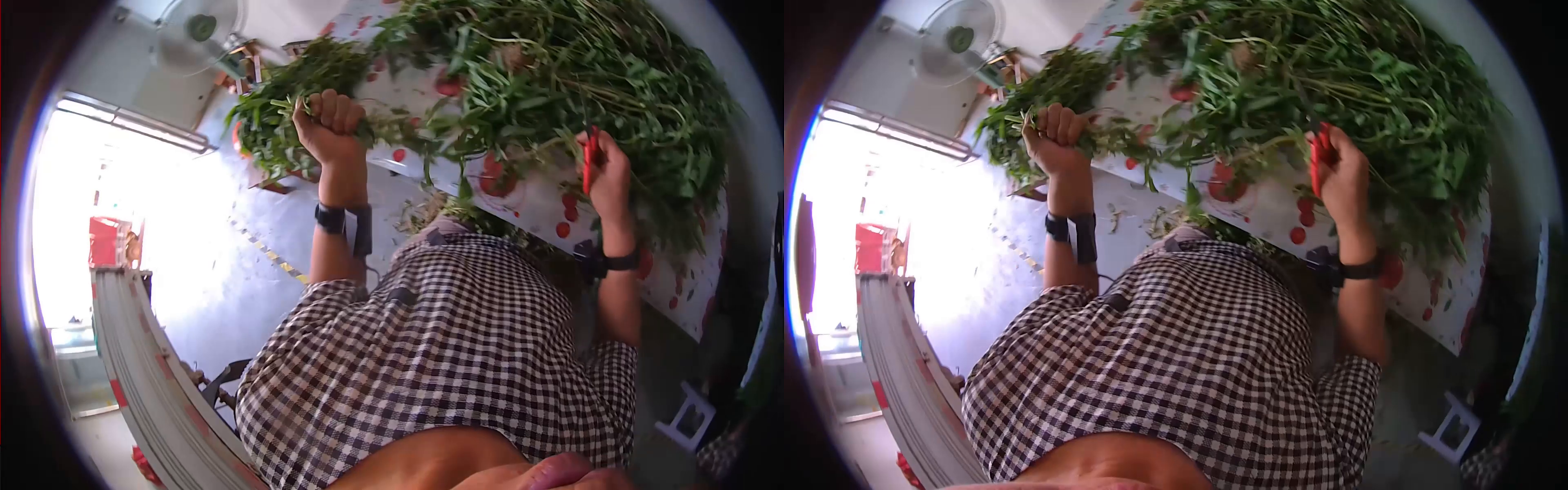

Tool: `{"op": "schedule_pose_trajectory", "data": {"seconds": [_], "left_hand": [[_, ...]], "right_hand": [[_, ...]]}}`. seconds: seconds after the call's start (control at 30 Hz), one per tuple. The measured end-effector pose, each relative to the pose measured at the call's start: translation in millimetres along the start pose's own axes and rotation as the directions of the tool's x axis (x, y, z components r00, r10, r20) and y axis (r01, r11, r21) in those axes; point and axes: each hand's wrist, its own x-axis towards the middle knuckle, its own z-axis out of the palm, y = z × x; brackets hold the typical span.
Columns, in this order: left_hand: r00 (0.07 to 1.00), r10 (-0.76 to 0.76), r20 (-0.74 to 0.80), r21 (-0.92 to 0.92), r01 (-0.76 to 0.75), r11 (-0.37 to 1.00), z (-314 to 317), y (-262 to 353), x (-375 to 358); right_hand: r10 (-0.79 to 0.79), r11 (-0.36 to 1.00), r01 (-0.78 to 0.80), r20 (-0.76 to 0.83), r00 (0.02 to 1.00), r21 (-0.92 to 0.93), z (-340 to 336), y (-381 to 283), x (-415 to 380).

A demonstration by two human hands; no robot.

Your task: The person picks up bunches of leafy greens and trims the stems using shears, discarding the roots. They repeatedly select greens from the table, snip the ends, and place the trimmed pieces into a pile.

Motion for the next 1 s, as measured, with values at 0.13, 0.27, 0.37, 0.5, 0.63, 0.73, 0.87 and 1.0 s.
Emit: {"op": "schedule_pose_trajectory", "data": {"seconds": [0.13,0.27,0.37,0.5,0.63,0.73,0.87,1.0], "left_hand": [[0.936,-0.351,-0.007,0.128,0.349,0.928,38,-50,-38],[0.874,-0.46,0.156,0.474,0.342,0.811,75,-85,-62],[0.867,-0.462,0.185,0.592,0.277,0.757,98,-102,-69],[0.864,-0.458,0.209,0.538,0.29,0.792,99,-104,-69],[0.953,-0.295,0.068,0.3,0.263,0.917,88,-73,-50],[0.99,-0.125,0.059,0.177,0.113,0.978,60,-36,-22],[0.998,0.048,-0.045,0.073,-0.045,0.996,13,-3,1],[0.983,0.124,-0.133,-0.041,-0.131,0.991,-8,8,8]], "right_hand": [[-0.108,0.991,0.115,-0.101,0.989,0.073,11,-23,-2],[-0.177,0.974,0.202,-0.203,0.963,0.106,26,-56,-7],[-0.21,0.963,0.246,-0.261,0.942,0.112,35,-68,-11],[-0.212,0.973,0.227,-0.265,0.941,0.028,36,-63,-12],[-0.104,0.97,0.161,-0.284,0.953,0.184,22,-38,-19],[0.052,0.996,-0.039,-0.183,0.982,0.075,6,-24,-24],[0.17,0.983,-0.169,0.011,0.985,-0.069,20,-29,-29],[0.089,0.972,-0.142,0.27,0.959,0.186,20,-45,-32]]}}
